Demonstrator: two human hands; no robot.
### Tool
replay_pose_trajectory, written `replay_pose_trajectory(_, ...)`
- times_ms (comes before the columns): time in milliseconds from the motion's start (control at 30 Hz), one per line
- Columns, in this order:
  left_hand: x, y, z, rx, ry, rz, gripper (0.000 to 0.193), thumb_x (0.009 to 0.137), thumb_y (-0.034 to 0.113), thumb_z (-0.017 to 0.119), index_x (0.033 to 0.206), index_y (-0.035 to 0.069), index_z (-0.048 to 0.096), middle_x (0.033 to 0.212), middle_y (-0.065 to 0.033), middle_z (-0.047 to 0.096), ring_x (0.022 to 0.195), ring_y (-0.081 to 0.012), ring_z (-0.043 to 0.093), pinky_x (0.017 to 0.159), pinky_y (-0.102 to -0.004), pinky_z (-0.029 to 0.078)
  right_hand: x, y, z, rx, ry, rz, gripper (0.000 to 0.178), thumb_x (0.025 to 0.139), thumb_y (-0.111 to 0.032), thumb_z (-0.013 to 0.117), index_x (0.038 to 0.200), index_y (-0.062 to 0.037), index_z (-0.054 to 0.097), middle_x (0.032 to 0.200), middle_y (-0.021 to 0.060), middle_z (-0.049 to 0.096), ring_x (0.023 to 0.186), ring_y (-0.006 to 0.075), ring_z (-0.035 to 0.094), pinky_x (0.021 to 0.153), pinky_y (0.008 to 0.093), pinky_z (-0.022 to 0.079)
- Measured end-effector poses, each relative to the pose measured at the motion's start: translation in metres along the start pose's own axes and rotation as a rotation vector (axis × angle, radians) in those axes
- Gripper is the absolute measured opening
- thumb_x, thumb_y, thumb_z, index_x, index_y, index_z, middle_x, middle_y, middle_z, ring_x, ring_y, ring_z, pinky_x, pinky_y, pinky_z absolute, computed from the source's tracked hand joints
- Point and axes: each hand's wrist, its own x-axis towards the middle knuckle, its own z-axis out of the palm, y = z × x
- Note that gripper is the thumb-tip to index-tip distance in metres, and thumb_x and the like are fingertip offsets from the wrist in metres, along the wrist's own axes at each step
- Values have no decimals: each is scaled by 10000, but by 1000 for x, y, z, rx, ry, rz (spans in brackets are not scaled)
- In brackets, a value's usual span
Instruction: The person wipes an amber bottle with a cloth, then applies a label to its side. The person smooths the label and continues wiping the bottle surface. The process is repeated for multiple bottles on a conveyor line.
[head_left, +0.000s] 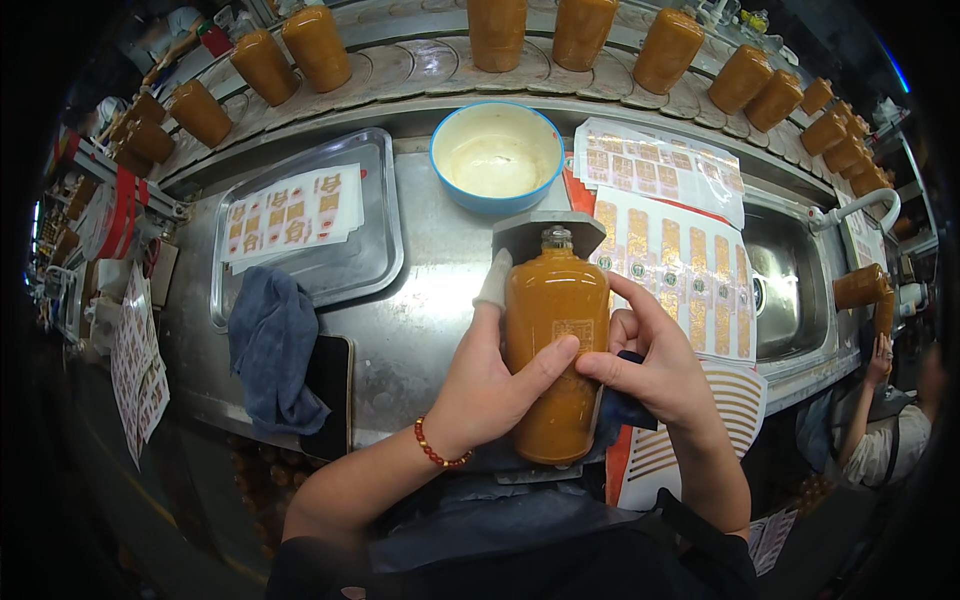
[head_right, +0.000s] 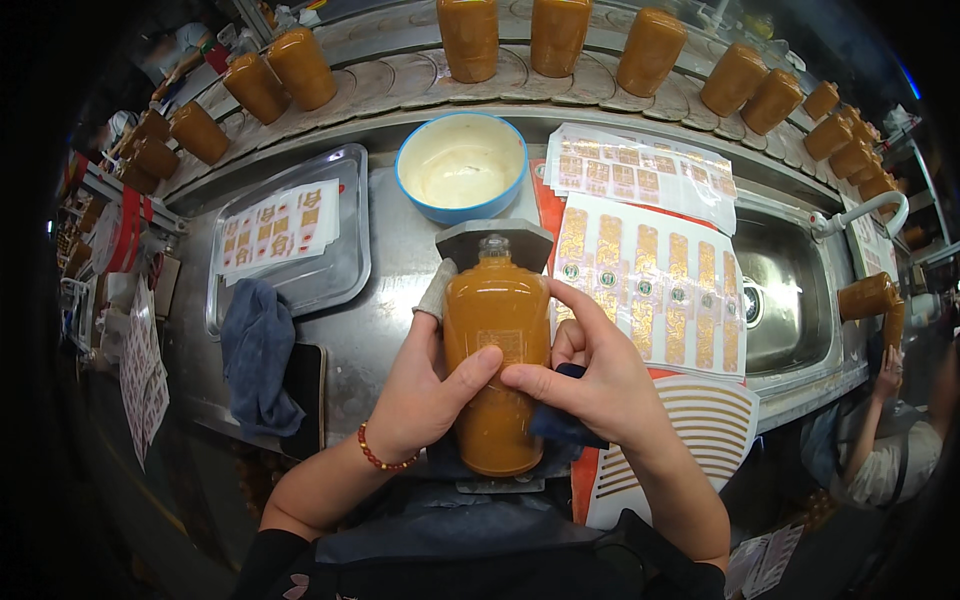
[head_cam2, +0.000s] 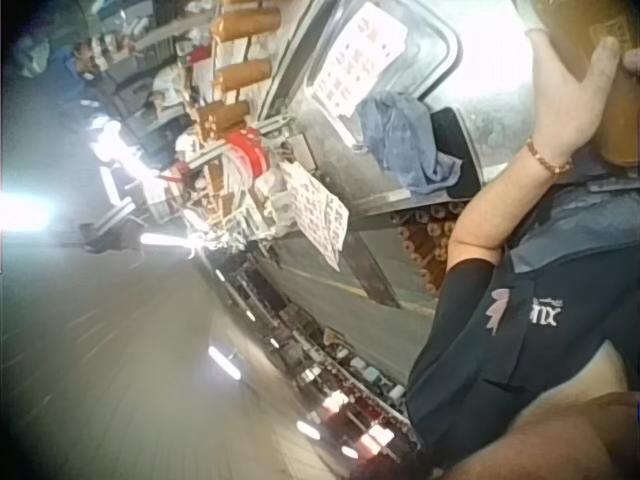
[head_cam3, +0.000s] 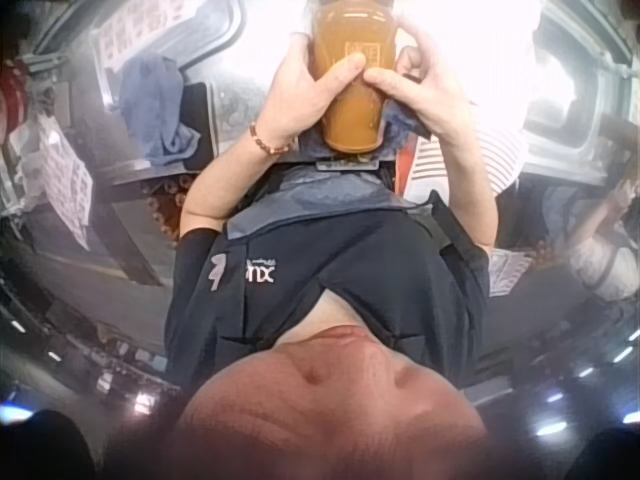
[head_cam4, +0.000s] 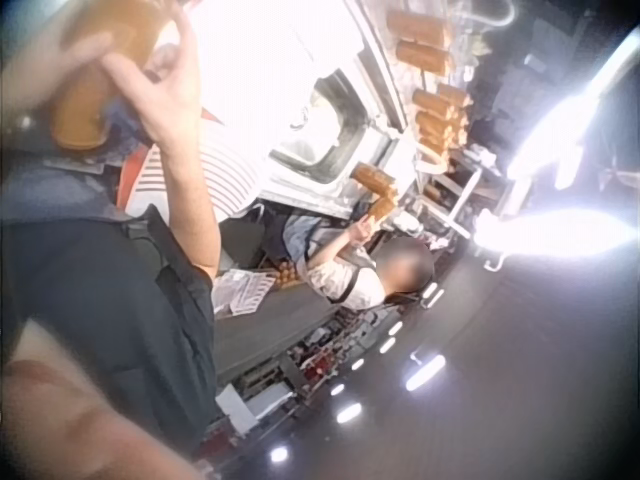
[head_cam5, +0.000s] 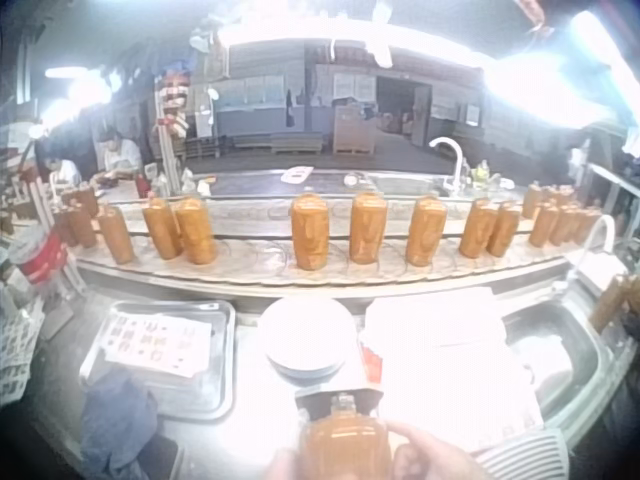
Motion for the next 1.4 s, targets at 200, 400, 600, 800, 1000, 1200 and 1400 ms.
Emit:
replay_pose_trajectory(200, -4, 1, -4, -55, -28, -54, 849, 962, 248, 721, 1541, -68, 186, 1462, -202, 448, 1365, -254, 470, 1129, -388, 402, -1, 2, -1, 47, -12, 18, 895, 790, -163, 897, 1506, 47, 403, 745, -39, 493, 697, 41, 477, 645, 190, 388)
replay_pose_trajectory(400, -15, -1, -4, -49, -77, -74, 872, 958, 241, 723, 1553, -55, 159, 1493, -198, 417, 1394, -258, 444, 1150, -397, 377, -10, 6, 0, 83, -32, 24, 960, 777, -152, 905, 1533, 62, 353, 755, -31, 511, 709, 46, 493, 662, 188, 391)
replay_pose_trajectory(600, -18, -2, -6, -34, -95, -75, 878, 948, 197, 727, 1556, -54, 146, 1496, -197, 413, 1402, -260, 436, 1162, -403, 361, -13, 3, 0, 54, -48, 45, 981, 761, -154, 916, 1532, 66, 352, 753, -27, 511, 709, 52, 495, 667, 190, 395)
replay_pose_trajectory(800, -14, 3, -1, -57, -62, -67, 821, 957, 166, 710, 1541, -64, 180, 1473, -193, 440, 1384, -252, 456, 1147, -393, 383, -10, 5, -1, 46, -42, 37, 969, 773, -171, 910, 1525, 76, 352, 751, -23, 514, 711, 53, 493, 663, 190, 392)
replay_pose_trajectory(1000, -10, 0, -1, -28, -49, -62, 810, 960, 186, 709, 1533, -63, 193, 1460, -191, 452, 1369, -251, 472, 1136, -385, 395, -8, 3, 1, 55, -21, 54, 970, 774, -180, 909, 1520, 87, 350, 752, -22, 513, 710, 54, 492, 661, 192, 393)
replay_pose_trajectory(1200, -15, -1, -3, -42, -62, -34, 841, 961, 202, 712, 1548, -63, 170, 1463, -196, 453, 1367, -253, 473, 1138, -390, 392, -12, 7, -1, 103, -56, 57, 971, 769, -139, 908, 1528, 82, 343, 756, -24, 513, 722, 52, 494, 673, 187, 393)
replay_pose_trajectory(1400, -8, -1, -3, -42, -46, -38, 830, 977, 210, 695, 1557, -65, 170, 1482, -195, 443, 1374, -249, 469, 1135, -380, 394, -11, 11, 2, 110, -15, 18, 958, 774, -113, 902, 1532, 68, 345, 751, -26, 510, 706, 43, 492, 650, 180, 384)
